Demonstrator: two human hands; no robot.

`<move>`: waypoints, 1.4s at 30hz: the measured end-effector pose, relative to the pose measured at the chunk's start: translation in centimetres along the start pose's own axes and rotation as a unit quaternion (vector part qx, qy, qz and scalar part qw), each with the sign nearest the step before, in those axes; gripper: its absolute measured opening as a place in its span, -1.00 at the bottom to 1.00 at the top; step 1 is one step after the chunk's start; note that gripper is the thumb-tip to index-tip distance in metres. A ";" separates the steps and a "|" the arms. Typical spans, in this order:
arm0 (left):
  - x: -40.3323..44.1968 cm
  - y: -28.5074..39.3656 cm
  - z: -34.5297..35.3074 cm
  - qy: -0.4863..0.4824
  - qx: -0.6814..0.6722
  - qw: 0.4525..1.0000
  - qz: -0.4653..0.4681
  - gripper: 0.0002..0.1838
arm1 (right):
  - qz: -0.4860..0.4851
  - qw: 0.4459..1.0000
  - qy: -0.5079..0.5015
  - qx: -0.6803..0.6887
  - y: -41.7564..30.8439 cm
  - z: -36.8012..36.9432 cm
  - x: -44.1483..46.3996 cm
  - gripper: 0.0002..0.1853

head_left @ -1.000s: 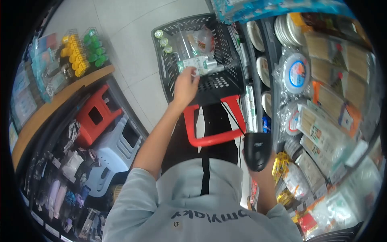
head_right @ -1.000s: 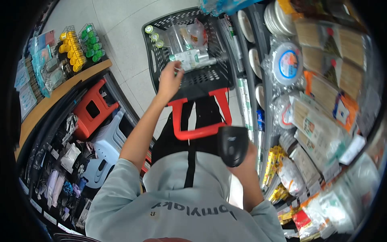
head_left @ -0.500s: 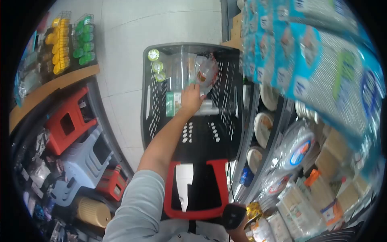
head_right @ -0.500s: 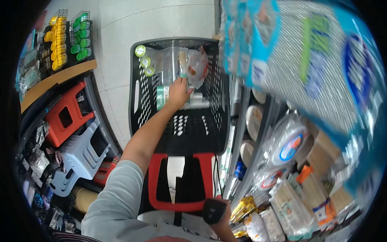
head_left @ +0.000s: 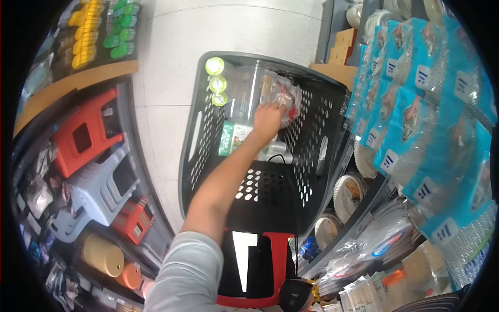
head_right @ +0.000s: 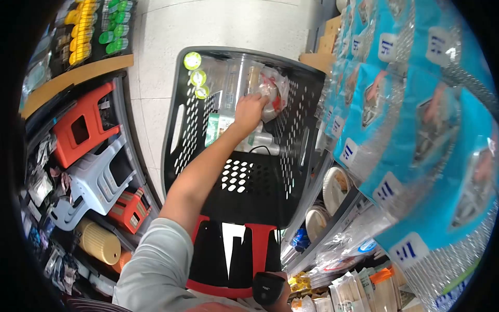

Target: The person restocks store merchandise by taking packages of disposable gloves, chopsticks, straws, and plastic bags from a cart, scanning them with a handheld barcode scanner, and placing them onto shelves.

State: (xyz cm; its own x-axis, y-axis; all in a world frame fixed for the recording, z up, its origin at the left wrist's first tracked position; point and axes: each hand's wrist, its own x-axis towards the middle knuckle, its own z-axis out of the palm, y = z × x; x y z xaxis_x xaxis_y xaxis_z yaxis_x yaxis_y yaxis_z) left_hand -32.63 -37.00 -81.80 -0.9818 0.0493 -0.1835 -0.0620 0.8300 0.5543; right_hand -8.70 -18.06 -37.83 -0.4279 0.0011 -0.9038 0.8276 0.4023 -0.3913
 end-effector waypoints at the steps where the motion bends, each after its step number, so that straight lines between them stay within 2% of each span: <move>1: -1.1 0.4 -2.8 0.011 0.021 1.000 0.006 -0.81 | -0.018 1.000 0.003 0.005 0.3 0.0 -0.2 -0.75; 3: -3.2 1.5 -9.0 -0.017 0.031 0.999 0.015 -0.77 | -0.054 0.998 0.017 0.016 0.7 0.1 -0.6 -0.69; 5: -4.9 3.3 -15.8 0.056 0.039 0.991 0.116 -0.75 | -0.090 0.995 0.036 0.030 1.1 0.2 -0.9 -0.63; 7: -6.6 5.5 -22.4 0.021 0.025 0.985 0.168 -0.75 | -0.117 0.990 0.059 0.048 1.3 0.2 -1.1 -0.56; 8: -7.4 6.1 -24.5 -0.006 0.007 0.983 0.185 -0.81 | -0.128 0.988 0.071 0.057 1.3 0.2 -1.1 -0.53; 10: -8.1 6.7 -26.8 -0.093 -0.041 0.974 0.201 -0.87 | -0.138 0.984 0.085 0.069 0.5 0.8 -1.4 -0.50; 11: -8.6 6.5 -26.8 -0.114 -0.020 0.974 0.194 -0.90 | -0.146 0.977 0.109 0.108 -0.6 1.4 -1.1 -0.52; 13: -9.4 4.9 -25.7 -0.145 0.034 0.972 0.179 -0.88 | -0.151 0.968 0.136 0.146 -0.7 1.8 -1.5 -0.54; 15: -10.2 2.7 -22.7 -0.189 0.145 0.959 0.154 -0.80 | -0.198 0.975 0.101 -0.019 1.1 1.7 -1.5 -0.59; 16: -10.1 1.8 -21.5 -0.190 0.145 0.958 0.157 -0.80 | -0.197 0.975 0.103 -0.017 0.7 2.0 -1.5 -0.59; 18: -9.1 0.5 -18.7 -0.185 0.214 0.955 0.088 -0.73 | -0.243 0.957 0.144 -0.065 -0.8 2.5 -0.6 -0.61; 19: -8.5 -0.4 -16.9 -0.186 0.213 0.955 0.090 -0.73 | -0.241 0.957 0.146 -0.065 -1.1 2.5 -0.3 -0.61; 21: -6.8 -1.6 -13.4 -0.151 0.218 0.964 0.005 -0.69 | -0.319 0.918 0.142 -0.187 -1.5 2.0 0.5 -0.63; 24: -4.5 -0.8 -10.4 -0.159 0.222 0.961 -0.050 -0.76 | -0.309 0.919 0.149 -0.194 -2.9 2.0 1.0 -0.65; 28: -3.0 0.6 -6.4 -0.159 0.220 0.960 -0.073 -0.70 | -0.312 0.922 0.158 -0.165 -1.7 2.2 1.3 -0.65; 30: -3.3 1.7 -5.7 -0.181 0.232 0.954 -0.064 -0.67 | -0.318 0.922 0.144 -0.166 -2.0 2.0 1.6 -0.78; 33: -3.2 3.5 -5.3 -0.217 0.201 0.954 -0.045 -0.66 | -0.308 0.929 0.136 -0.150 -1.0 1.3 1.7 -0.66; 35: -3.3 4.0 -5.1 -0.244 0.175 0.952 -0.060 -0.67 | -0.303 0.931 0.137 -0.149 -1.0 0.8 1.8 -0.66; 39: -4.8 3.1 -2.3 -0.228 0.179 0.955 -0.070 -0.64 | -0.287 0.942 0.135 -0.113 -2.3 0.5 2.3 -0.71; 41: -5.2 3.8 -1.8 -0.260 0.237 0.936 -0.010 -0.61 | -0.299 0.939 0.139 -0.099 -2.0 0.4 2.6 -0.73; 42: -5.5 4.1 -1.5 -0.260 0.237 0.936 -0.010 -0.61 | -0.311 0.936 0.144 -0.085 -2.1 0.4 2.7 -0.74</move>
State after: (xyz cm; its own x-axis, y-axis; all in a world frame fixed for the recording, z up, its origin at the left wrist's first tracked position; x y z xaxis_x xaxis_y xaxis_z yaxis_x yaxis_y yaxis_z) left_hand -27.76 -34.69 -77.25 -0.7530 0.1922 -0.6294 0.1280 0.9809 0.1464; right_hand -11.43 -19.25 -39.53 -0.9081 -0.0442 -0.4164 0.3266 0.5475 -0.7705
